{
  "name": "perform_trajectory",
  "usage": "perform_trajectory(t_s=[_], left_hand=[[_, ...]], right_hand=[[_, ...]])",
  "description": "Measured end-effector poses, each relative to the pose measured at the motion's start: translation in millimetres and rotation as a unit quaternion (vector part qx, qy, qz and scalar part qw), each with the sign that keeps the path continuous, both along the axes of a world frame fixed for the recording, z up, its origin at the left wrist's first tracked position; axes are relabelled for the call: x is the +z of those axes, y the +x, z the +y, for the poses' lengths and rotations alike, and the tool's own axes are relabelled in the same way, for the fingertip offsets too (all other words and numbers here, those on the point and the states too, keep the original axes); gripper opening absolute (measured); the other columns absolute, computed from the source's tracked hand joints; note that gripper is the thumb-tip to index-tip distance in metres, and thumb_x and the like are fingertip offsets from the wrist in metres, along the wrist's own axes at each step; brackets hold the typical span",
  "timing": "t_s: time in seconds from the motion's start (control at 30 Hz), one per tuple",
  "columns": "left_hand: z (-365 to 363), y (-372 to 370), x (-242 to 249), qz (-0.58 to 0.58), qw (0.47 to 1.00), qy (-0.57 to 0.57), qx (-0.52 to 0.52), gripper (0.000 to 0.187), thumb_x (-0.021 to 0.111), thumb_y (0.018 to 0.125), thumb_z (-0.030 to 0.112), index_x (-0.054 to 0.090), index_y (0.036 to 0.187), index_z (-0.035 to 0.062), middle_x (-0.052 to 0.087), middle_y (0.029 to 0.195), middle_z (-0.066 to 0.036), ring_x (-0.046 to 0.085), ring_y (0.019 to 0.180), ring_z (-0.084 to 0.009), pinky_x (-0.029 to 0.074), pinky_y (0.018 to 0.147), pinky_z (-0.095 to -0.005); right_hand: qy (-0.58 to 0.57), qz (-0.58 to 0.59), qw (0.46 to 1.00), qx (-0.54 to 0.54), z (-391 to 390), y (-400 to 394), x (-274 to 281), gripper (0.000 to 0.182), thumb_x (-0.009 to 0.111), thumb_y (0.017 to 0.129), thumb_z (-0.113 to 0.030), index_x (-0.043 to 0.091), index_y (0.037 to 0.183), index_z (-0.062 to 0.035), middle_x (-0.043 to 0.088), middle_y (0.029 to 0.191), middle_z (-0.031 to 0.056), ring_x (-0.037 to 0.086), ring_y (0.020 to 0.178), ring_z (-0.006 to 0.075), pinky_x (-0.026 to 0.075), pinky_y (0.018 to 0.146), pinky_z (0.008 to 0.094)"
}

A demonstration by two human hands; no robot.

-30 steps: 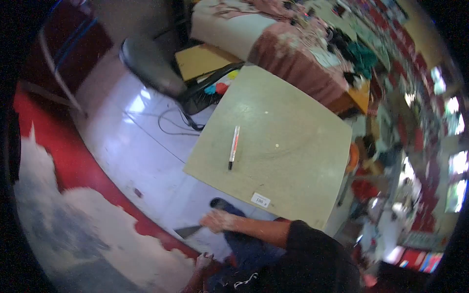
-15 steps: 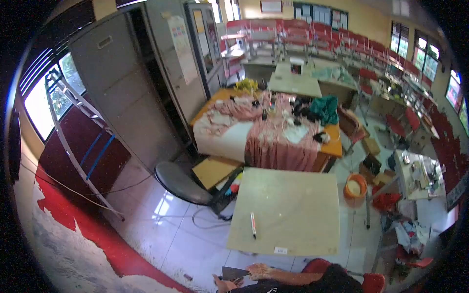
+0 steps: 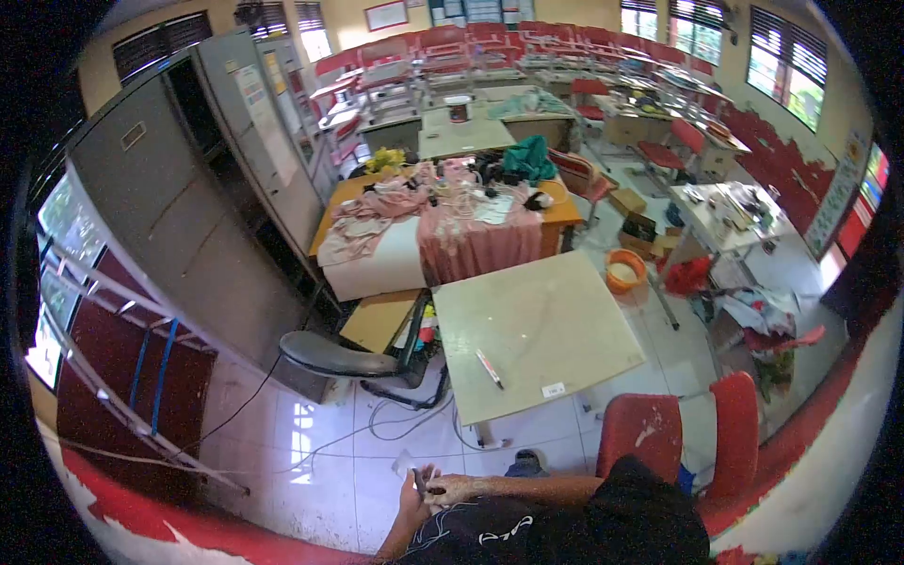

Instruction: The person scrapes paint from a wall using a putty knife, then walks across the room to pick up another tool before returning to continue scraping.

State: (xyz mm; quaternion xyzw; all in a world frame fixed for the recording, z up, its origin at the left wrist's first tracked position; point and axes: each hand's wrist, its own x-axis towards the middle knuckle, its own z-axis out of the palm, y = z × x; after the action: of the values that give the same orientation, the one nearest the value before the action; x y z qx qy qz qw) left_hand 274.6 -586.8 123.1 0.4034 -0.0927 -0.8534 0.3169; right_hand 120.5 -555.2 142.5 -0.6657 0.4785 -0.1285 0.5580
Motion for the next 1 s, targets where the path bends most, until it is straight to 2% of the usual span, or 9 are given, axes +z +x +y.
perform_trajectory(t_s=[0.07, 0.1, 0.3, 0.5, 0.53, 0.7, 0.73, 0.83, 1.0], left_hand=[[-9, 1, -10, -0.002, 0.999, 0.041, 0.026, 0.040, 0.043, 0.094, 0.045, 0.047, 0.107, 0.0072, 0.054, 0.099, -0.008, 0.054, 0.091, -0.0252, 0.047, 0.087, -0.0476], [-11, 1, -12, -0.007, 0.997, 0.060, 0.046, 0.039, 0.044, 0.093, 0.045, 0.048, 0.106, 0.0079, 0.053, 0.094, -0.007, 0.054, 0.086, -0.0235, 0.048, 0.084, -0.0461], [-39, 11, -18, 0.022, 0.986, 0.160, 0.046, 0.032, 0.051, 0.091, 0.041, 0.053, 0.100, 0.0101, 0.048, 0.064, 0.000, 0.040, 0.048, -0.0104, 0.040, 0.048, -0.0237], [-50, -18, -15, -0.023, 0.993, 0.108, 0.048, 0.034, 0.050, 0.090, 0.040, 0.052, 0.097, 0.0073, 0.051, 0.070, -0.002, 0.041, 0.048, -0.0118, 0.041, 0.049, -0.0258], [-42, -24, -13, -0.021, 0.990, 0.129, 0.047, 0.035, 0.050, 0.091, 0.040, 0.052, 0.097, 0.0062, 0.051, 0.070, -0.003, 0.042, 0.049, -0.0125, 0.041, 0.050, -0.0264], [-27, -52, -11, -0.016, 0.986, 0.155, 0.057, 0.034, 0.051, 0.090, 0.036, 0.051, 0.095, 0.0020, 0.051, 0.073, -0.007, 0.047, 0.058, -0.0164, 0.043, 0.052, -0.0290], [-17, -54, 0, -0.022, 0.982, 0.162, 0.089, 0.031, 0.050, 0.090, 0.033, 0.051, 0.094, 0.0023, 0.052, 0.075, -0.006, 0.048, 0.061, -0.0152, 0.043, 0.052, -0.0261], [-10, -42, -4, -0.032, 0.983, 0.138, 0.115, 0.028, 0.051, 0.089, 0.033, 0.053, 0.090, 0.0051, 0.051, 0.071, -0.004, 0.047, 0.059, -0.0134, 0.044, 0.052, -0.0269], [-1, 15, -47, -0.399, 0.915, -0.035, -0.041, 0.031, 0.061, 0.081, 0.039, 0.059, 0.081, 0.0082, 0.055, 0.067, -0.003, 0.053, 0.058, -0.0175, 0.046, 0.056, -0.0357]], right_hand=[[-0.013, -0.116, 0.990, -0.072, 14, -10, 11, 0.057, 0.051, 0.087, -0.050, 0.047, 0.129, -0.0120, 0.059, 0.111, 0.0173, 0.058, 0.097, 0.0321, 0.045, 0.086, 0.0425], [0.249, -0.107, 0.956, -0.116, 20, -29, 39, 0.055, 0.050, 0.088, -0.051, 0.048, 0.128, -0.0139, 0.060, 0.110, 0.0143, 0.059, 0.095, 0.0291, 0.046, 0.085, 0.0412], [0.109, 0.318, 0.886, -0.318, 127, -167, -116, 0.040, 0.046, 0.082, -0.038, 0.066, 0.097, -0.0073, 0.065, 0.099, 0.0175, 0.062, 0.095, 0.0321, 0.048, 0.084, 0.0421], [0.363, 0.370, 0.825, -0.225, 258, -299, -137, 0.040, 0.045, 0.083, -0.033, 0.067, 0.098, -0.0034, 0.066, 0.098, 0.0169, 0.062, 0.098, 0.0307, 0.050, 0.084, 0.0424], [0.202, 0.476, 0.856, 0.012, 307, -335, -223, 0.038, 0.043, 0.084, -0.030, 0.067, 0.099, -0.0049, 0.067, 0.098, 0.0155, 0.061, 0.100, 0.0294, 0.050, 0.084, 0.0441], [0.161, 0.432, 0.885, -0.069, 234, -347, -179, 0.034, 0.041, 0.083, -0.025, 0.068, 0.092, -0.0061, 0.068, 0.088, 0.0134, 0.064, 0.090, 0.0290, 0.053, 0.075, 0.0448], [0.094, 0.431, 0.892, 0.097, 208, -349, -150, 0.033, 0.042, 0.082, -0.025, 0.068, 0.086, -0.0053, 0.067, 0.085, 0.0163, 0.065, 0.081, 0.0319, 0.053, 0.069, 0.0444], [0.158, 0.325, 0.924, -0.122, 131, -348, -143, 0.034, 0.045, 0.080, -0.030, 0.067, 0.079, -0.0034, 0.065, 0.075, 0.0199, 0.065, 0.072, 0.0317, 0.052, 0.062, 0.0442], [-0.054, 0.296, 0.917, -0.263, 32, -321, -109, 0.028, 0.048, 0.078, -0.025, 0.066, 0.085, -0.0047, 0.064, 0.086, 0.0230, 0.064, 0.083, 0.0359, 0.050, 0.073, 0.0443]])
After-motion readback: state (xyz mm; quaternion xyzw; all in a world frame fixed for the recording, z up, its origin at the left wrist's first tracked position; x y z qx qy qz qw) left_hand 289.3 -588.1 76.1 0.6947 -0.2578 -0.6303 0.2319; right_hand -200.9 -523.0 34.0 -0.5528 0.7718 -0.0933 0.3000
